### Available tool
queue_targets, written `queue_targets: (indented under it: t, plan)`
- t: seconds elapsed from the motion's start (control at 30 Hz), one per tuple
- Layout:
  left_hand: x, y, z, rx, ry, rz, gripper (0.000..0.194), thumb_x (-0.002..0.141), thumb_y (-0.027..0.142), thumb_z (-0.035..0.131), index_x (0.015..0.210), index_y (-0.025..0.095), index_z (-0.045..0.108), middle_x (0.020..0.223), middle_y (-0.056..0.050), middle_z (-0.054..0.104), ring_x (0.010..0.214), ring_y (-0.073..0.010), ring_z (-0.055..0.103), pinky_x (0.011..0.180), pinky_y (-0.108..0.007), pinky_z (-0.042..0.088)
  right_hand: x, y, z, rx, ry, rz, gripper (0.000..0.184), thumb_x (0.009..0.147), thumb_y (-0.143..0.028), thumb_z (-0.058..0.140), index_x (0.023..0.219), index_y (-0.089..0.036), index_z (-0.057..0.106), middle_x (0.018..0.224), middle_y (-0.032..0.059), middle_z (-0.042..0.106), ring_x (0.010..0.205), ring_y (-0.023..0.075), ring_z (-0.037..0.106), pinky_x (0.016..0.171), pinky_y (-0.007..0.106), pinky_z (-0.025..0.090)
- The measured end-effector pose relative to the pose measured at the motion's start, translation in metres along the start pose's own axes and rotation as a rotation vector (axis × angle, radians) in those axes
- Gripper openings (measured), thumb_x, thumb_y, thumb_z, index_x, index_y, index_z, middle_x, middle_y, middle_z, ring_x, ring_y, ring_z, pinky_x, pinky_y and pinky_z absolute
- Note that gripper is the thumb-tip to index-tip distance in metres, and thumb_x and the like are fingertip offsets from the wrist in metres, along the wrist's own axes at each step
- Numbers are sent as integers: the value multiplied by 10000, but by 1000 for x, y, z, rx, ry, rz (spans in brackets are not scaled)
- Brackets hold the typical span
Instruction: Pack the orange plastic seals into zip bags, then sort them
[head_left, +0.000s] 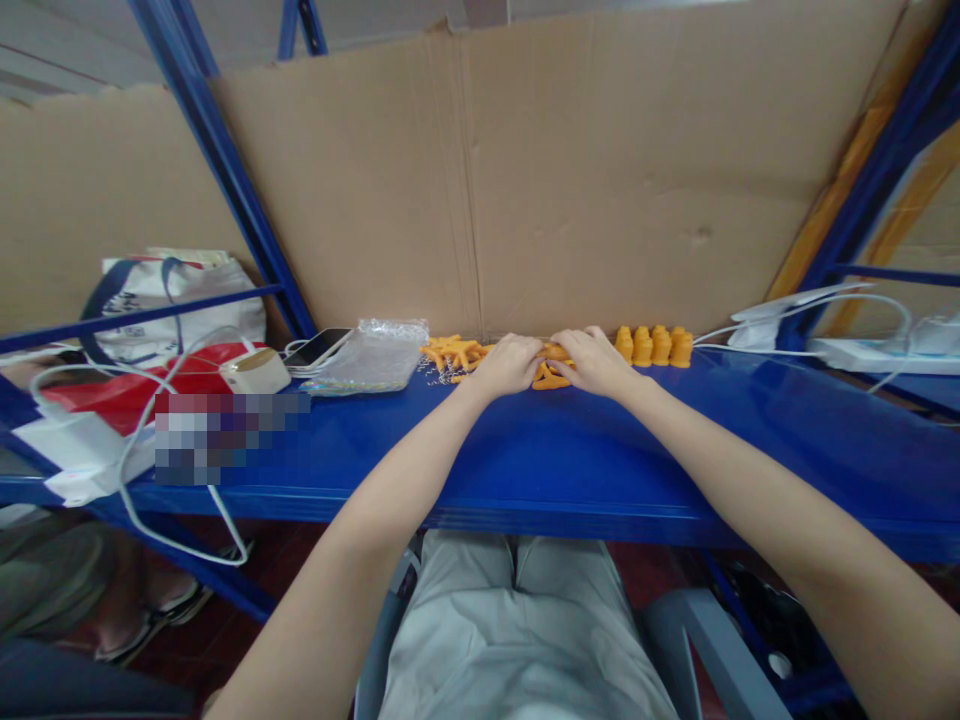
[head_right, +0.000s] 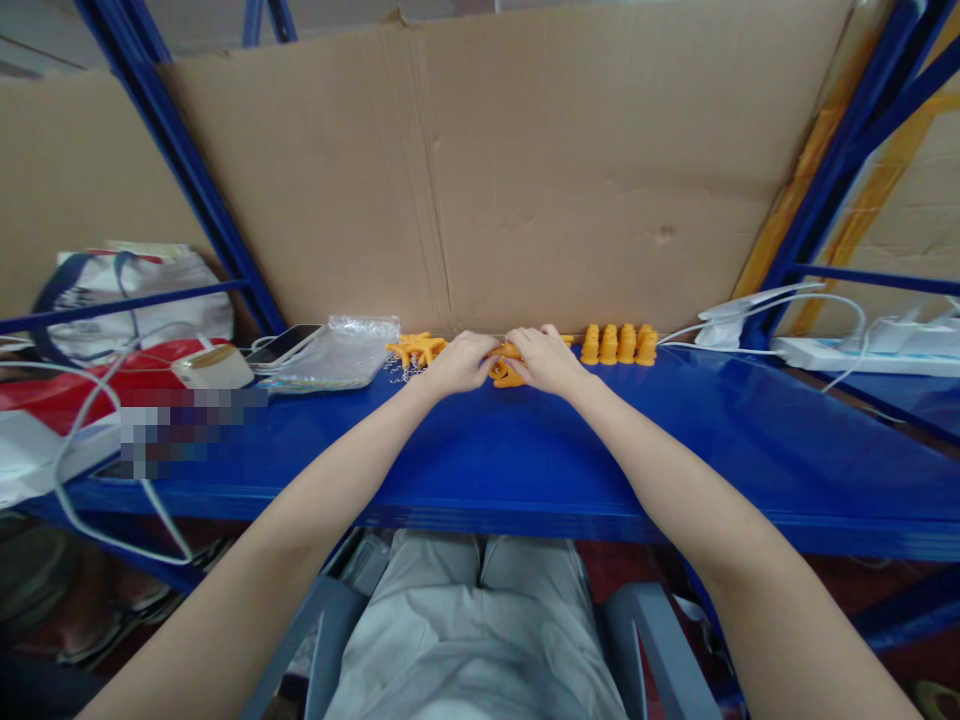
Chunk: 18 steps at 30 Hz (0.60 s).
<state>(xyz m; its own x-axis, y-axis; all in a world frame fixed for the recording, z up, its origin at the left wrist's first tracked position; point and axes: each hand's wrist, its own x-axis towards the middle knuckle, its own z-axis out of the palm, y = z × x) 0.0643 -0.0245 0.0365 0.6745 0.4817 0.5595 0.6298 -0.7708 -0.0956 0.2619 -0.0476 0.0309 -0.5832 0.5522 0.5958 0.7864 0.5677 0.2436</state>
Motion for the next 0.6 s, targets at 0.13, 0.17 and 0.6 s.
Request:
queue_targets:
  t: [0.13,0.17,0.6]
  plan:
    - [-1,-1,0,-20,-1,-19,172,899,175,501,889,140,669,935,-134,732,922,-258,700,907,-408,506,2,-2,0,-31,-47,0,331,1011,-278,372,1203,-142,606,1092,156,710,1007,278,603,853,372,295]
    - [-1,-1,1,-20,-5,-29,173,898,170,502,891,138,672,937,-139,732,921,-263,702,907,-412,506,3,-4,-1,-49,-65,5,319,1009,-265,380,1188,-146,615,1066,149,713,993,275,604,848,371,289]
    - [2,4,1,-7,12,-91,199,882,153,500,960,137,682,978,-148,744,933,-268,706,912,-412,513,7,-10,-9,-187,-15,14,266,956,-169,388,1103,-176,609,1046,152,670,981,297,538,865,414,286]
